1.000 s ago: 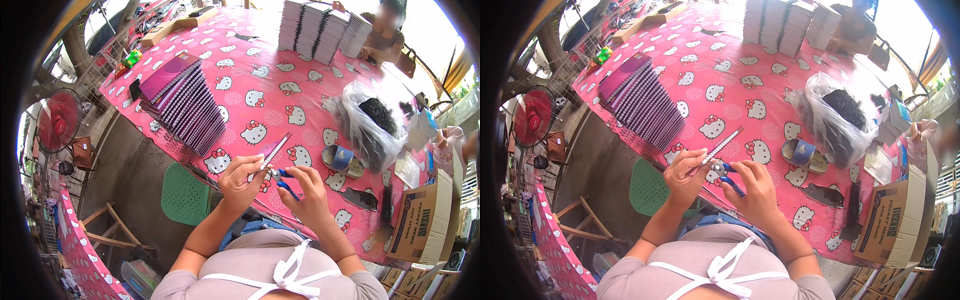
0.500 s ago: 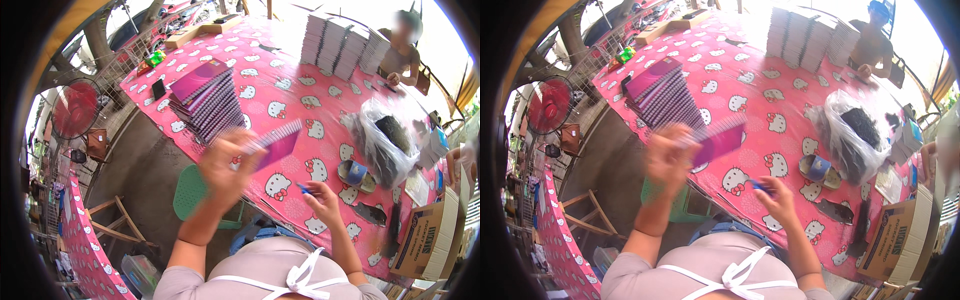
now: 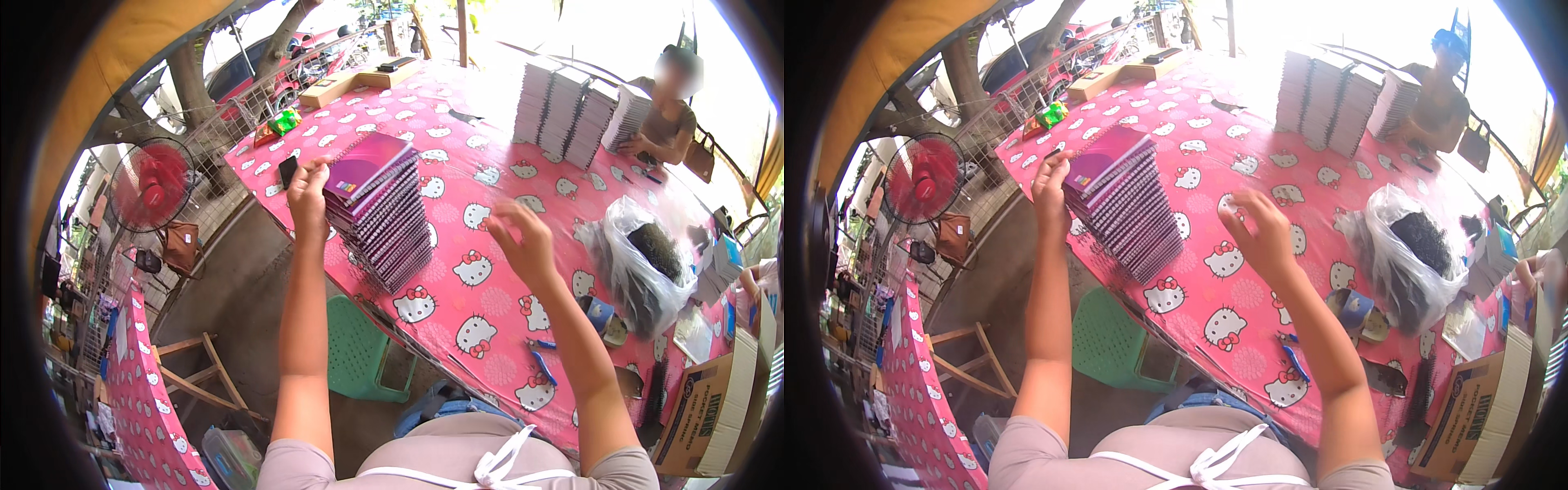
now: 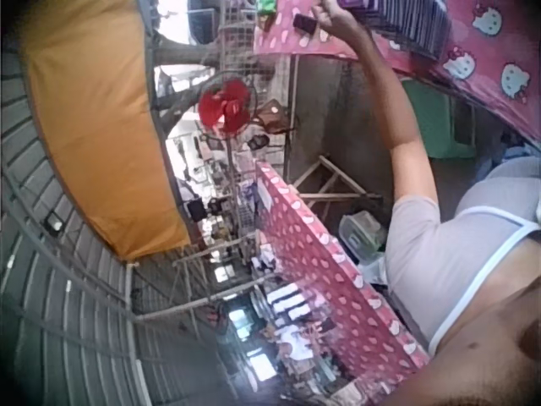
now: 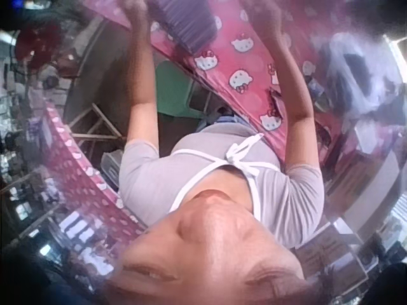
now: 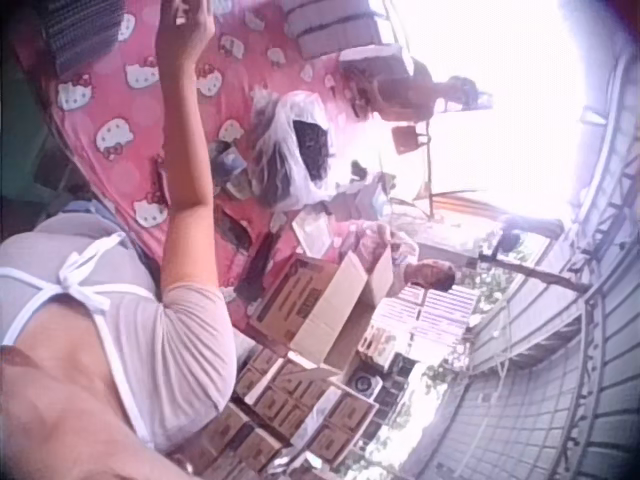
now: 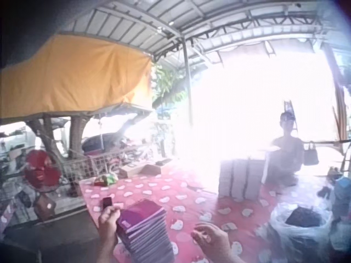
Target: The person binds notebooks by threading plastic coils through the punched holes of small purple notebooks and trimming the excess coil with pliers.
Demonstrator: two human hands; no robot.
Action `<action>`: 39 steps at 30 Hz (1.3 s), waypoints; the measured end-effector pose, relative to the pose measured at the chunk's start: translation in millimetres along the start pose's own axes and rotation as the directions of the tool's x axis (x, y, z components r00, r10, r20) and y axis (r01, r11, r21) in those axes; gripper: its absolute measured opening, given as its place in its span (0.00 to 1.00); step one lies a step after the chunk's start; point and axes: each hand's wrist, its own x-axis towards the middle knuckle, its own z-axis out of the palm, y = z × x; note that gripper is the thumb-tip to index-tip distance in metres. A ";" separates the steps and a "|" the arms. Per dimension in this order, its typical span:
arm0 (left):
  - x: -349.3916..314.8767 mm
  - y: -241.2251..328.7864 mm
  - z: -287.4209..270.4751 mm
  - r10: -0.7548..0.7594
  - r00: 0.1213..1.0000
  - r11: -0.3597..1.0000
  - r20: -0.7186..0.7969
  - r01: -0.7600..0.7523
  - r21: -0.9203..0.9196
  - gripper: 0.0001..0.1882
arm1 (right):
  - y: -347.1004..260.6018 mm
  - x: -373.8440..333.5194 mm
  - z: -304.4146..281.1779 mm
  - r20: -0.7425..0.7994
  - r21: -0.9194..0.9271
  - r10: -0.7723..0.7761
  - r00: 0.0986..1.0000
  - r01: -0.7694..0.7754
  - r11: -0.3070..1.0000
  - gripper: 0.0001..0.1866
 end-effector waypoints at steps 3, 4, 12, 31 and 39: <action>-0.2 -15.7 6.1 0.167 0.978 0.983 -0.127 -0.156 0.094 0.08 | -21.7 70.0 57.3 -0.060 0.247 0.146 0.987 -0.127 0.961 0.17; -2.1 -15.9 5.8 0.176 0.970 0.982 -0.165 -0.162 0.098 0.07 | -27.1 86.0 77.8 -0.077 0.313 0.170 0.982 -0.138 0.940 0.19; -3.3 -14.0 7.3 0.234 0.935 0.966 -0.265 -0.195 0.168 0.09 | -29.1 118.3 142.7 -0.140 0.428 0.358 0.923 -0.270 0.862 0.28; -3.4 -2.2 -8.0 0.031 0.986 0.983 -0.166 -0.060 -0.175 0.34 | -58.7 94.1 152.2 -0.596 0.152 -0.132 0.792 0.273 0.950 0.25; -15.4 11.5 -1.6 -0.281 0.932 0.918 0.229 0.330 -0.219 0.46 | -83.1 49.3 177.8 -0.279 -0.026 -0.303 0.911 0.308 0.951 0.46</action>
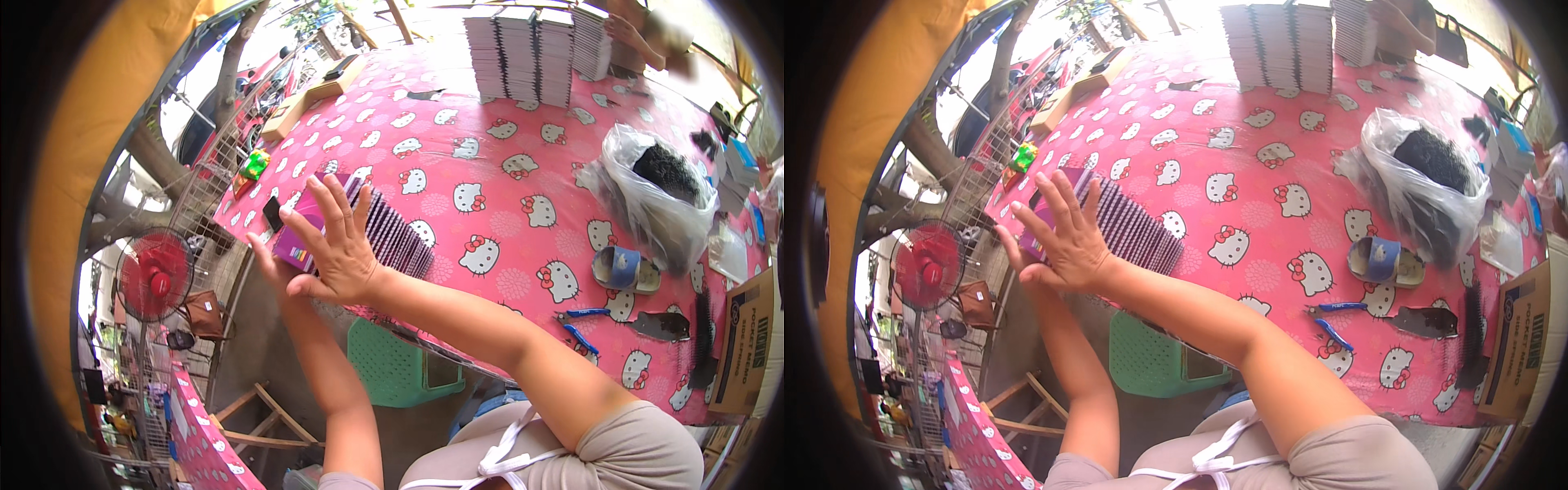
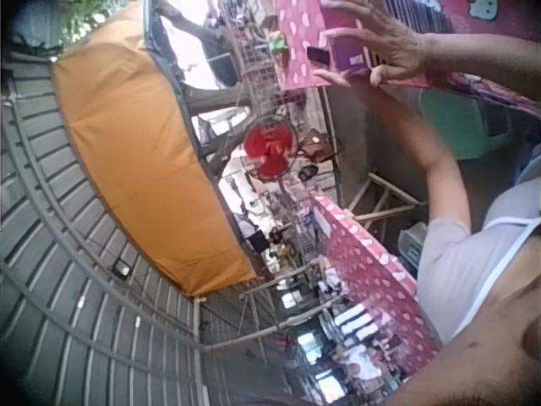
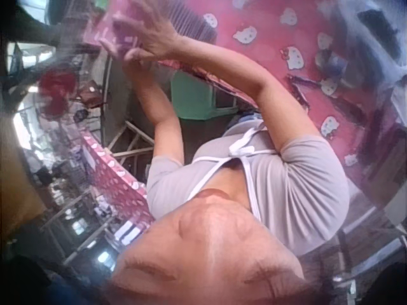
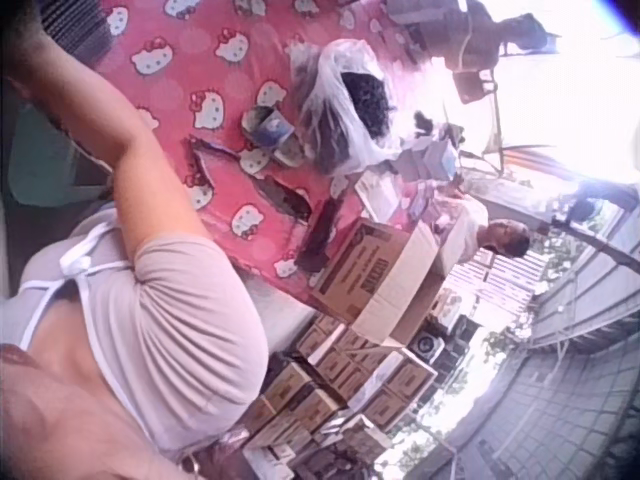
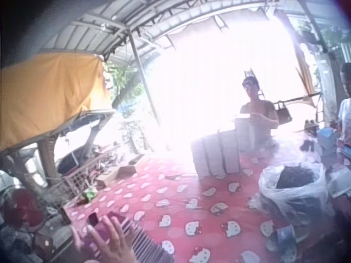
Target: The person binds notebooks by threading plastic coils through the punched holes of small purple notebooks and trimming the excess coil with pliers.
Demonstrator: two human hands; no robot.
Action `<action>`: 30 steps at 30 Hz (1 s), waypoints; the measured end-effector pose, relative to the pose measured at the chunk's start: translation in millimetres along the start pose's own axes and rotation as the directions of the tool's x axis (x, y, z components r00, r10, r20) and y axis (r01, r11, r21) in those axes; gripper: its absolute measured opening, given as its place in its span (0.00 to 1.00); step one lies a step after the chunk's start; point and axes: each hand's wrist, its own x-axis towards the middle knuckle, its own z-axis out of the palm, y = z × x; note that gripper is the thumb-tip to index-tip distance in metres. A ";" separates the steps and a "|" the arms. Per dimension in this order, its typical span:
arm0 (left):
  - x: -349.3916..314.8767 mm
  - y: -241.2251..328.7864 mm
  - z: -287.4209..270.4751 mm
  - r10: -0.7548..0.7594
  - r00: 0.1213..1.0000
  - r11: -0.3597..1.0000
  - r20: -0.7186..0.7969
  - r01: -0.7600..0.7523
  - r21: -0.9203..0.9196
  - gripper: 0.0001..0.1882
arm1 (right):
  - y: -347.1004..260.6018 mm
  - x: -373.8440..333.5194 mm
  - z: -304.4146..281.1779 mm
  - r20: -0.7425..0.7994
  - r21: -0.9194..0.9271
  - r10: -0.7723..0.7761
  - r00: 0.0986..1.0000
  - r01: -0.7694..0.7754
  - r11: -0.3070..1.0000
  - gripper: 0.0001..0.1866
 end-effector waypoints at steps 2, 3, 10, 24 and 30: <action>-1.7 6.6 -9.9 -0.026 0.998 0.999 -0.054 0.027 0.019 0.45 | 0.6 -0.4 -9.0 -0.011 0.129 0.018 1.000 -0.017 0.992 0.45; 1.4 5.5 -23.2 -0.012 0.998 0.999 -0.059 0.014 0.037 0.45 | 10.5 -3.0 -15.6 -0.074 0.178 0.075 0.994 -0.060 0.982 0.43; 1.9 -78.6 -73.5 0.385 0.877 0.923 -0.289 -0.363 0.130 0.44 | 71.5 -13.8 -9.6 -0.120 0.451 0.622 0.774 -0.516 0.728 0.24; 7.4 -92.3 -98.8 -0.069 0.998 0.993 -0.008 0.070 0.100 0.37 | 101.3 -76.2 -57.2 0.057 0.226 0.657 0.752 -0.651 0.725 0.29; 3.0 -120.5 -107.3 -0.160 0.985 0.978 0.058 0.150 0.145 0.33 | 42.5 -188.6 -61.0 0.567 0.275 0.805 0.172 -0.961 0.012 0.52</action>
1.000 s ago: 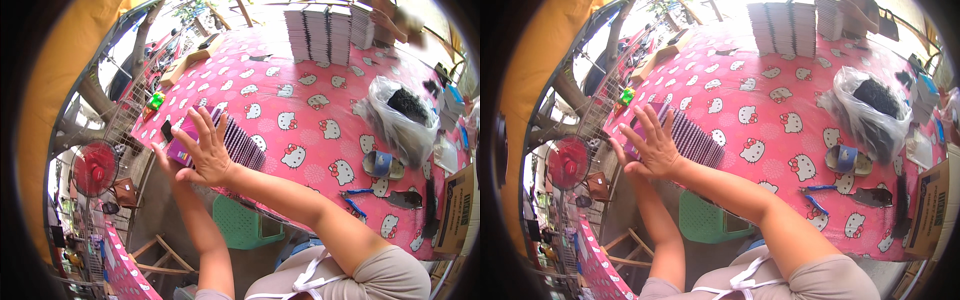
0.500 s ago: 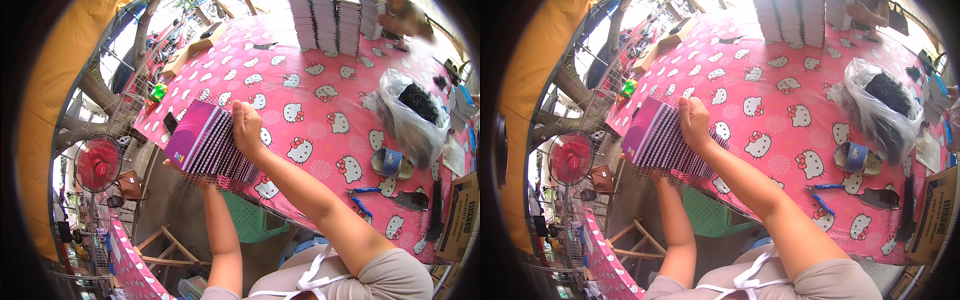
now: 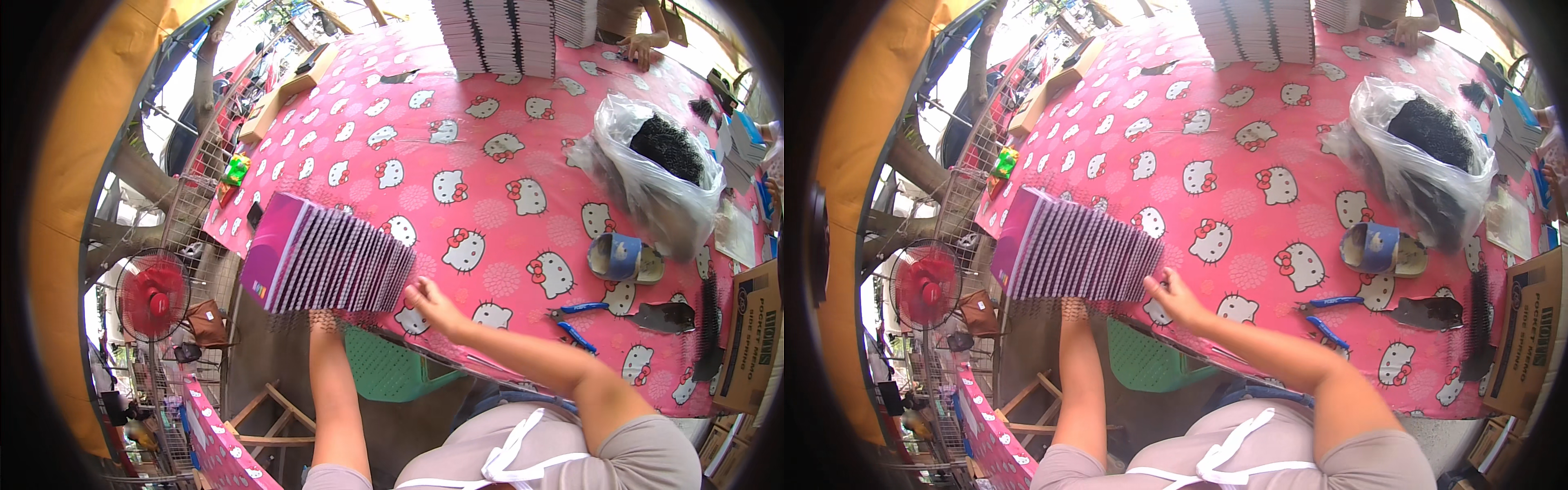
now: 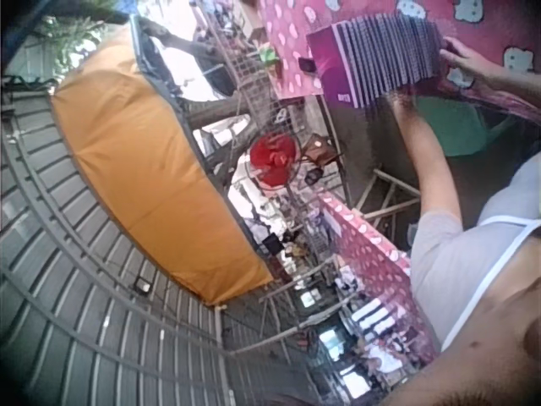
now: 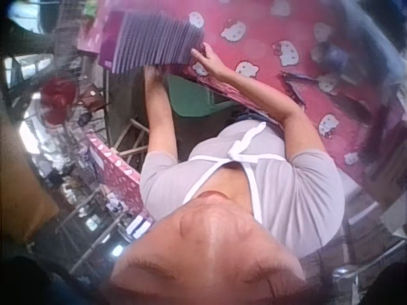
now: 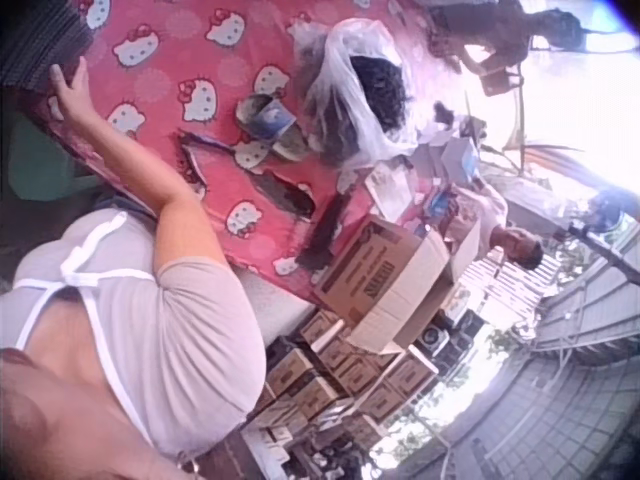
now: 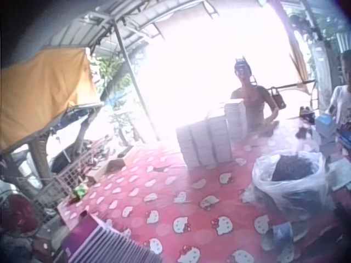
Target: The person binds notebooks by threading plastic coils through the punched holes of small purple notebooks and trimming the excess coil with pliers.
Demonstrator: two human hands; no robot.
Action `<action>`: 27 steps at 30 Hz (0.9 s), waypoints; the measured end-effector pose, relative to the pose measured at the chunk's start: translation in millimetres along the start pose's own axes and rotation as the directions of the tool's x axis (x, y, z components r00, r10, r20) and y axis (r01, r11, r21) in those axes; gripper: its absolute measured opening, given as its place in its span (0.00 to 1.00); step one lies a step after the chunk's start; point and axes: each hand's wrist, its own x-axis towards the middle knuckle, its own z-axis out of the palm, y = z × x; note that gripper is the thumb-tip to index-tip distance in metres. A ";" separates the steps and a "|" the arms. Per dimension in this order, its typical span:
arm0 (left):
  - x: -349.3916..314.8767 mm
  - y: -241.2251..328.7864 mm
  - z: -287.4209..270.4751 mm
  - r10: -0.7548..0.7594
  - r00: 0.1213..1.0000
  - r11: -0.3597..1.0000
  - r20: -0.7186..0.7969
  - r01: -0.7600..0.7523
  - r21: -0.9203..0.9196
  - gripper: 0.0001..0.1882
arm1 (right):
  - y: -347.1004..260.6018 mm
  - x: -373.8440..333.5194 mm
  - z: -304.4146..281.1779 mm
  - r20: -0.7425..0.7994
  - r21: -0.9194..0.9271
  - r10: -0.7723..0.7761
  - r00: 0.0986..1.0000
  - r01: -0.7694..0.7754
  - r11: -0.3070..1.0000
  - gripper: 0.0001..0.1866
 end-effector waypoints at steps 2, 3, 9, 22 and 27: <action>3.4 -5.8 3.8 -0.027 0.999 1.000 0.020 0.027 0.011 0.32 | 4.8 12.2 10.3 0.064 0.046 0.001 0.998 -0.004 0.999 0.52; 10.5 -8.5 15.1 -0.032 0.999 0.999 0.041 0.031 0.021 0.32 | 25.9 30.3 15.2 -0.002 -0.020 -0.093 0.996 0.093 0.995 0.50; 1.8 -22.8 0.8 -0.047 0.999 0.998 0.005 0.047 0.051 0.28 | -6.2 15.1 44.1 -0.149 -0.220 -0.024 0.989 -0.009 0.975 0.58; 28.5 -112.6 17.6 -0.115 0.986 0.988 0.119 0.101 0.118 0.22 | -13.8 11.3 -31.7 -0.287 -0.294 -0.184 0.940 0.096 0.951 0.55; 61.7 -162.9 51.6 -0.171 0.951 0.972 0.256 0.120 0.203 0.19 | -27.1 11.8 -71.7 -0.401 -0.281 -0.243 0.883 0.133 0.950 0.52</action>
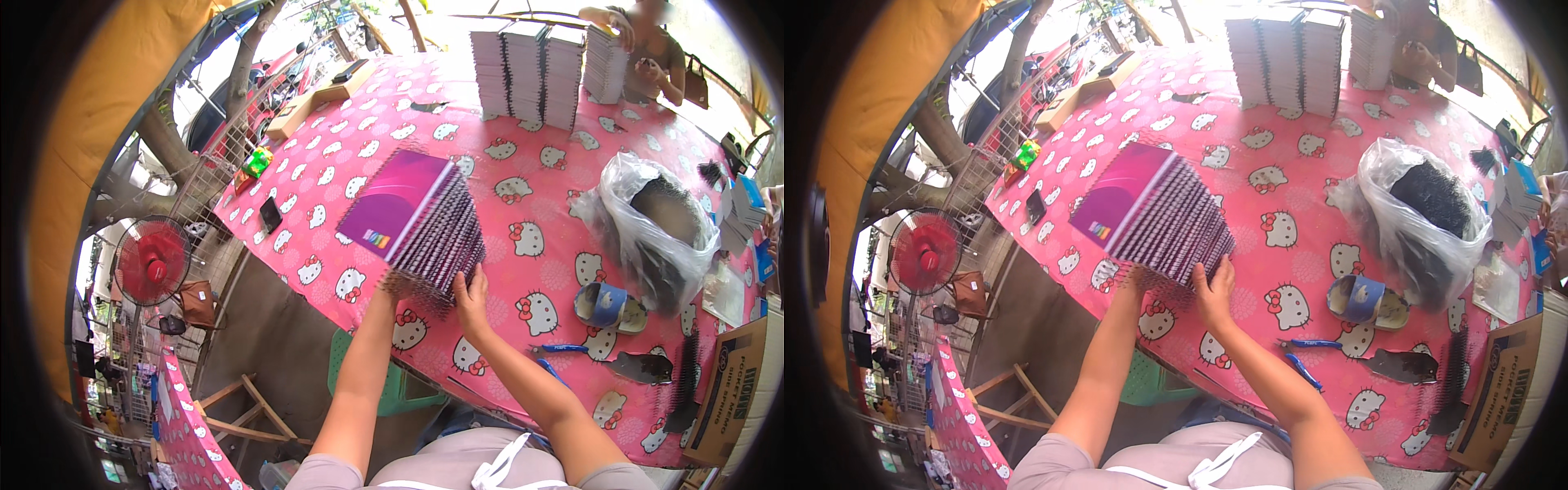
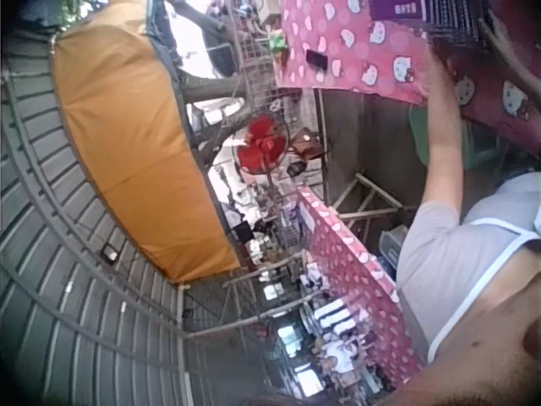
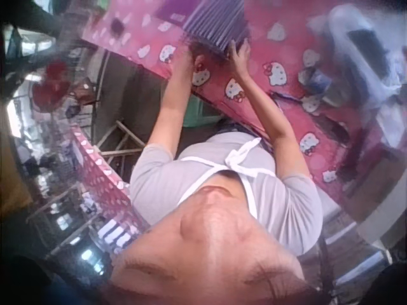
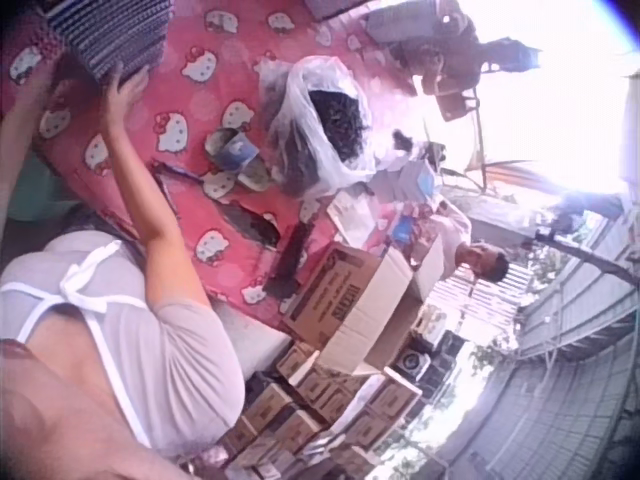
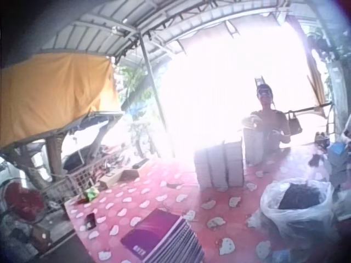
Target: The person binds notebooks by threading plastic coils through the punched holes of small purple notebooks and trimming the excess coil with pliers.
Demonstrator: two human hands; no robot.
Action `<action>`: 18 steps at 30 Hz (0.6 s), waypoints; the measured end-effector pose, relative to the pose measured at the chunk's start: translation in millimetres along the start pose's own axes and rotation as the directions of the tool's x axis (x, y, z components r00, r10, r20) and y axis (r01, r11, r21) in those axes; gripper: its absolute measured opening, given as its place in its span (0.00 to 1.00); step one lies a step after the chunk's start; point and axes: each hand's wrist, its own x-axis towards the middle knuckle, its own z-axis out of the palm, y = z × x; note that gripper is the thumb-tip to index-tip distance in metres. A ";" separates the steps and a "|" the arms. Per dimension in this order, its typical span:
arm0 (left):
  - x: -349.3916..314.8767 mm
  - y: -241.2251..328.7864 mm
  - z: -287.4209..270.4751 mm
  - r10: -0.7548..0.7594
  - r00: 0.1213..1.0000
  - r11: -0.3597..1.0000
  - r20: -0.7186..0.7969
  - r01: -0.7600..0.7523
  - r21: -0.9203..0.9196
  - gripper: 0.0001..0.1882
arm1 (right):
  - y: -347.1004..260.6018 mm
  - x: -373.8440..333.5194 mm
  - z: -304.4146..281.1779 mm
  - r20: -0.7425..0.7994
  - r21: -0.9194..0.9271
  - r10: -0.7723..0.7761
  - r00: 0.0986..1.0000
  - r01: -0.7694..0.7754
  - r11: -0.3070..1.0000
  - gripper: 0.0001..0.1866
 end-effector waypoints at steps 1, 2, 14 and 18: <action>8.2 -7.6 5.2 -0.009 1.000 1.000 0.025 0.009 0.021 0.19 | -0.7 4.4 -5.8 -0.023 0.008 0.000 1.000 0.001 1.000 0.52; 14.6 -13.0 10.6 -0.013 0.999 0.999 0.045 0.011 0.038 0.18 | -1.6 8.2 -11.4 -0.031 0.010 0.006 1.000 -0.006 1.000 0.51; 3.6 72.2 36.1 0.032 0.973 0.975 -0.227 -0.080 -0.208 0.13 | -58.8 -83.5 -163.2 0.387 -0.831 0.063 0.920 0.318 0.456 0.48; -58.7 203.0 134.5 0.288 0.852 0.922 -0.437 -0.370 -0.114 0.11 | -9.1 -139.9 -214.1 0.181 -0.940 0.022 0.983 0.167 0.299 0.46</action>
